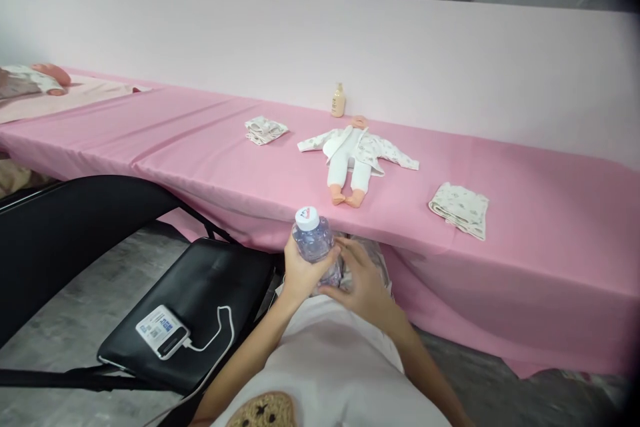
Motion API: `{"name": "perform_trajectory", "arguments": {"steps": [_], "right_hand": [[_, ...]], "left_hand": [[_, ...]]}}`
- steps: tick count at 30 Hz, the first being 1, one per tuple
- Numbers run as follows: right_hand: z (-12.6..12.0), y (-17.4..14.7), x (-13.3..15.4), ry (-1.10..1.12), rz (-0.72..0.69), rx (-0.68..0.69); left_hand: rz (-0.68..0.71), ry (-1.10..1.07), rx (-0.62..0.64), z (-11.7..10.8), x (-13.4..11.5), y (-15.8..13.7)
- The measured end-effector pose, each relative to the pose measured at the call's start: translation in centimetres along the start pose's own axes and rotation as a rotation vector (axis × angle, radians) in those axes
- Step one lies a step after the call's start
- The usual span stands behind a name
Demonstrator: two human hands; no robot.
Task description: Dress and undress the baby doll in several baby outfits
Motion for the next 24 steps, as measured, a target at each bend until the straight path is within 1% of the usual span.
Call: {"name": "perform_trajectory", "arguments": {"steps": [2, 3, 5, 6, 8, 9, 11, 13, 14, 16, 18, 20, 24], "right_hand": [[-3.7, 0.3, 0.8, -0.013, 0.041, -0.047], [-5.4, 0.5, 1.4, -0.012, 0.053, -0.099], [-7.3, 1.1, 2.8, -0.047, 0.035, -0.157], [-7.5, 1.4, 3.6, -0.091, 0.013, -0.174], [-7.1, 2.1, 5.0, -0.215, -0.049, -0.217], [-6.7, 2.3, 5.6, -0.283, -0.083, -0.257], [-6.1, 2.5, 6.5, -0.409, -0.154, -0.355], [-5.9, 2.5, 7.0, -0.501, -0.230, -0.420], [-5.9, 2.5, 7.2, -0.525, -0.278, -0.423], [-6.0, 2.5, 7.5, -0.517, -0.395, -0.401], [-6.5, 2.4, 7.7, -0.463, -0.500, -0.367], [-6.9, 2.4, 8.1, -0.396, -0.576, -0.318], [-7.1, 2.0, 9.6, -0.246, -0.715, -0.184]], "left_hand": [[0.139, 0.113, -0.043, -0.3, -0.6, -0.3], [0.220, 0.171, -0.041, -0.2, -0.9, -0.5], [0.381, 0.287, 0.006, 0.3, -1.6, -1.1], [0.458, 0.343, 0.030, 0.6, -2.0, -1.5], [0.610, 0.425, 0.053, 1.2, -2.7, -2.2], [0.668, 0.446, 0.057, 1.4, -3.0, -2.5], [0.732, 0.454, 0.053, 1.6, -3.5, -2.9], [0.747, 0.448, 0.047, 1.6, -3.7, -3.1], [0.747, 0.452, 0.044, 1.6, -3.8, -3.1], [0.739, 0.468, 0.047, 1.6, -4.0, -3.3], [0.711, 0.481, 0.090, 1.6, -4.3, -3.4], [0.667, 0.449, 0.213, 1.7, -4.7, -3.3], [0.538, 0.288, 0.663, 2.4, -5.1, -3.5]]}}
Point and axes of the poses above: each hand's wrist, its own y-axis towards the middle knuckle, its own z-axis out of the palm, x = y × z, the point moved 6 cm from there along y, towards the middle knuckle, and after that the axes turned 5 degrees about y, right-handed, at the moved point
